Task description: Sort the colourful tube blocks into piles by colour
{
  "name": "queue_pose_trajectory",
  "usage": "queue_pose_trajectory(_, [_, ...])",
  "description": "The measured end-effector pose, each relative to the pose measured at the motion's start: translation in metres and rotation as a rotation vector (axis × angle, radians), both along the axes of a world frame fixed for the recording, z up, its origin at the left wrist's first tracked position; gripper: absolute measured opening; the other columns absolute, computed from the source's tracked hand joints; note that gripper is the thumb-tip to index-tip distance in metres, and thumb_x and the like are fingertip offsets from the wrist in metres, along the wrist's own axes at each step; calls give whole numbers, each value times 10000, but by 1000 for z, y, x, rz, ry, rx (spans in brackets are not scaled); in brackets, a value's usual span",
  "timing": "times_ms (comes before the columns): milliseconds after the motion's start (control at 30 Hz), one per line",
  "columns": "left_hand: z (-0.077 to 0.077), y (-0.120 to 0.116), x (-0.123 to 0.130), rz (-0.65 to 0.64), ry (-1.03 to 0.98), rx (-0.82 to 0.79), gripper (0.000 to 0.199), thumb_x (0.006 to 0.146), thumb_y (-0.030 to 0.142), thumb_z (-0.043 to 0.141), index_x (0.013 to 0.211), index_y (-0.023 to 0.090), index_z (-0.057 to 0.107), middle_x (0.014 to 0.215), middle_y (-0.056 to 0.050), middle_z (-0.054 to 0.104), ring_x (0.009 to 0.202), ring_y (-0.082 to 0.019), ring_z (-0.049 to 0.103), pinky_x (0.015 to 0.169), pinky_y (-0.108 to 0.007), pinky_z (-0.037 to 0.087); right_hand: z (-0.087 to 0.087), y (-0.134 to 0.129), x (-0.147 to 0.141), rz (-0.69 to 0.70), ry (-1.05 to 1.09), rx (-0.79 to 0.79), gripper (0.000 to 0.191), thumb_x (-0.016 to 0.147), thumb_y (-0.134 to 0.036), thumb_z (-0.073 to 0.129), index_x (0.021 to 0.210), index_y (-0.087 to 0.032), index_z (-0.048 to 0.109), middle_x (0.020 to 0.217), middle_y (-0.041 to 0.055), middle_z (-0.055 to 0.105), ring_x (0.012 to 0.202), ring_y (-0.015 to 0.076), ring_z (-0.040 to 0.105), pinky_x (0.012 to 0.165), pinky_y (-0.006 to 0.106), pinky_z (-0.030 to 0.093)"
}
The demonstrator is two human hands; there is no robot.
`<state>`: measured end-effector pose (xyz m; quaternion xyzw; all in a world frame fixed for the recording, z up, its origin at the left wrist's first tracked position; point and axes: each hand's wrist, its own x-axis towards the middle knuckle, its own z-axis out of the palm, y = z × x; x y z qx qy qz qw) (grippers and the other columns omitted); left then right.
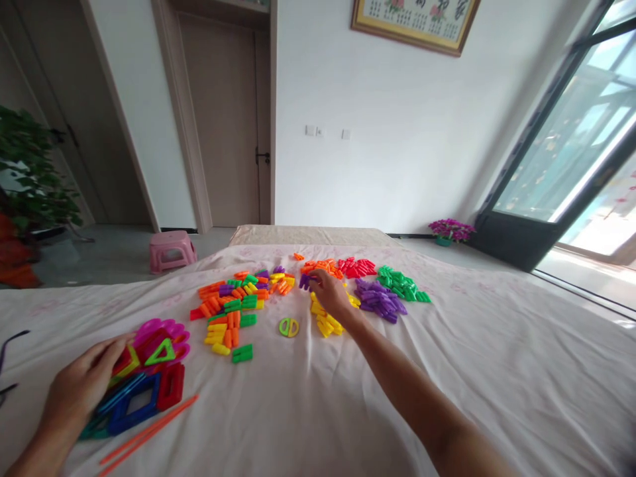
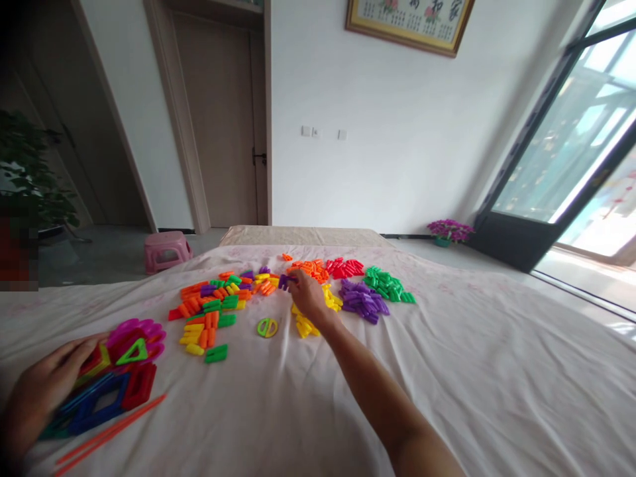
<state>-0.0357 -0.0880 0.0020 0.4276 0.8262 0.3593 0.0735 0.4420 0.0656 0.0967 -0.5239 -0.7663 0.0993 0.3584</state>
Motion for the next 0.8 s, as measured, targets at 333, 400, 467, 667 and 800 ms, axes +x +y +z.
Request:
queue_pose_trajectory(333, [-3,1,-3,55,-65,-93,570,857,623,418,1191,245,683,1159,-55,723,820,-221,654,706,-285,471,13,35,152,-527,-277,-216,326,896,-319,456,890,-182,752,852,74,725,749,181,641,614,238,380])
queue_pose_trajectory(400, [-3,1,-3,61,-51,-95,578,858,632,409,1193,251,686,1146,-54,727,814,-223,654,700,-287,473,10,35,162,-560,-301,-247,332,894,-330,465,912,-180,760,871,91,729,778,203,654,626,251,394])
queue_pose_trajectory(467, [-2,1,-1,70,-34,-101,592,855,638,406,1193,244,690,1122,-64,733,825,-235,655,698,-293,478,6,35,163,-575,-287,-218,316,887,-312,478,995,-212,758,967,86,736,866,216,665,670,256,417])
queue_pose_trajectory(667, [8,6,3,-18,-100,-54,516,861,564,437,1106,214,725,1081,-60,751,929,-248,675,756,-281,500,2,35,109,-375,-227,-13,308,899,-252,469,1045,-243,740,1044,43,739,951,192,663,751,243,445])
queue_pose_trajectory(800, [7,7,3,-69,-162,42,469,851,522,480,1089,195,718,1107,-48,748,1027,-244,673,870,-285,507,4,26,43,-76,-278,23,277,884,-209,497,1027,-236,732,1062,36,730,997,182,646,825,241,444])
